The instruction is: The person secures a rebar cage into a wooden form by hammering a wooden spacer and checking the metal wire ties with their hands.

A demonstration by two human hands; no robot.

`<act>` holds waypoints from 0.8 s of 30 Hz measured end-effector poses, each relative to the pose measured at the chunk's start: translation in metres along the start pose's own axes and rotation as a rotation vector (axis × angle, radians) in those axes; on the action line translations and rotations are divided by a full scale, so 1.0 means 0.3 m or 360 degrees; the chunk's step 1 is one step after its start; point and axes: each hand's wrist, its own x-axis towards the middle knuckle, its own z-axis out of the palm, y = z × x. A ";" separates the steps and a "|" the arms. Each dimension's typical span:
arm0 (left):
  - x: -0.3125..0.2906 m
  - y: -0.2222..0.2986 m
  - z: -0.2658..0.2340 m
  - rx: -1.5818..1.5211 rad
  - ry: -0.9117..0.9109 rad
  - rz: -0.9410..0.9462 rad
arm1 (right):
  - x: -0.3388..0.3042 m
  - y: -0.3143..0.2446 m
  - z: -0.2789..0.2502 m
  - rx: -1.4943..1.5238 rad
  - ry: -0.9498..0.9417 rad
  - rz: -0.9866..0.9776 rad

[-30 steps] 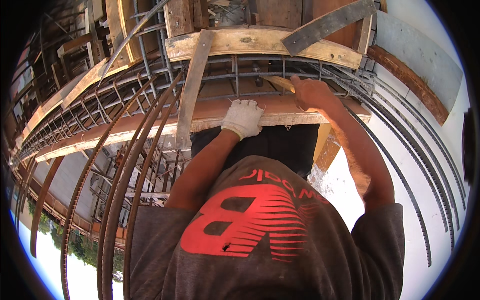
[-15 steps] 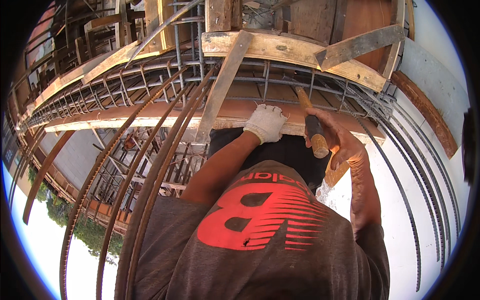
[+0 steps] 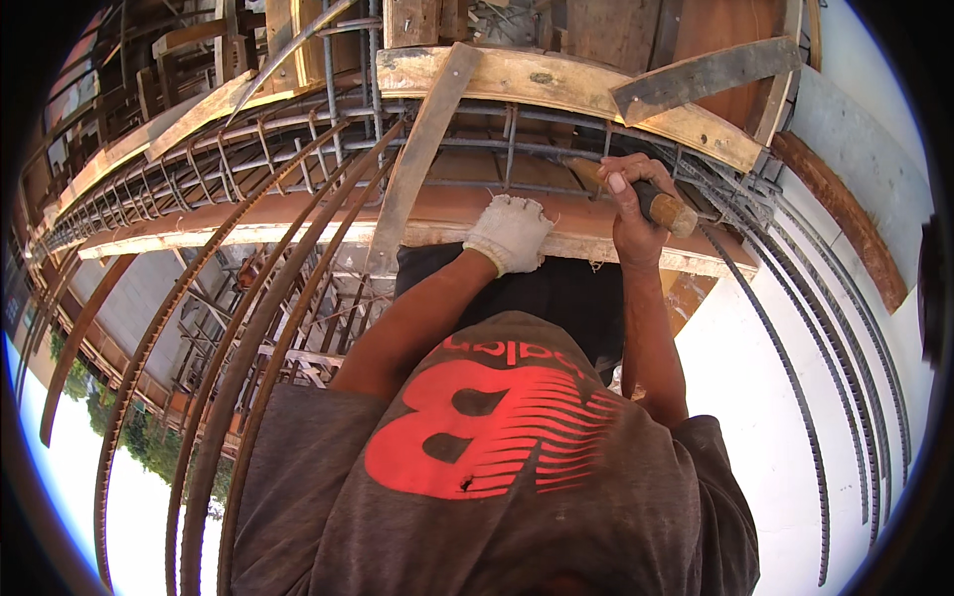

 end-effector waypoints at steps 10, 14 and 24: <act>0.005 -0.004 -0.008 -0.0030 -0.0066 -0.0010 | 0.001 0.072 0.041 -0.0248 -0.0088 -0.0026; 0.012 -0.011 -0.026 -0.0058 -0.0105 -0.0012 | -0.007 0.075 0.041 -0.0078 -0.0170 -0.0120; -0.008 -0.006 0.004 -0.0087 -0.0082 -0.0063 | 0.024 0.057 -0.010 -0.0027 -0.0225 0.0065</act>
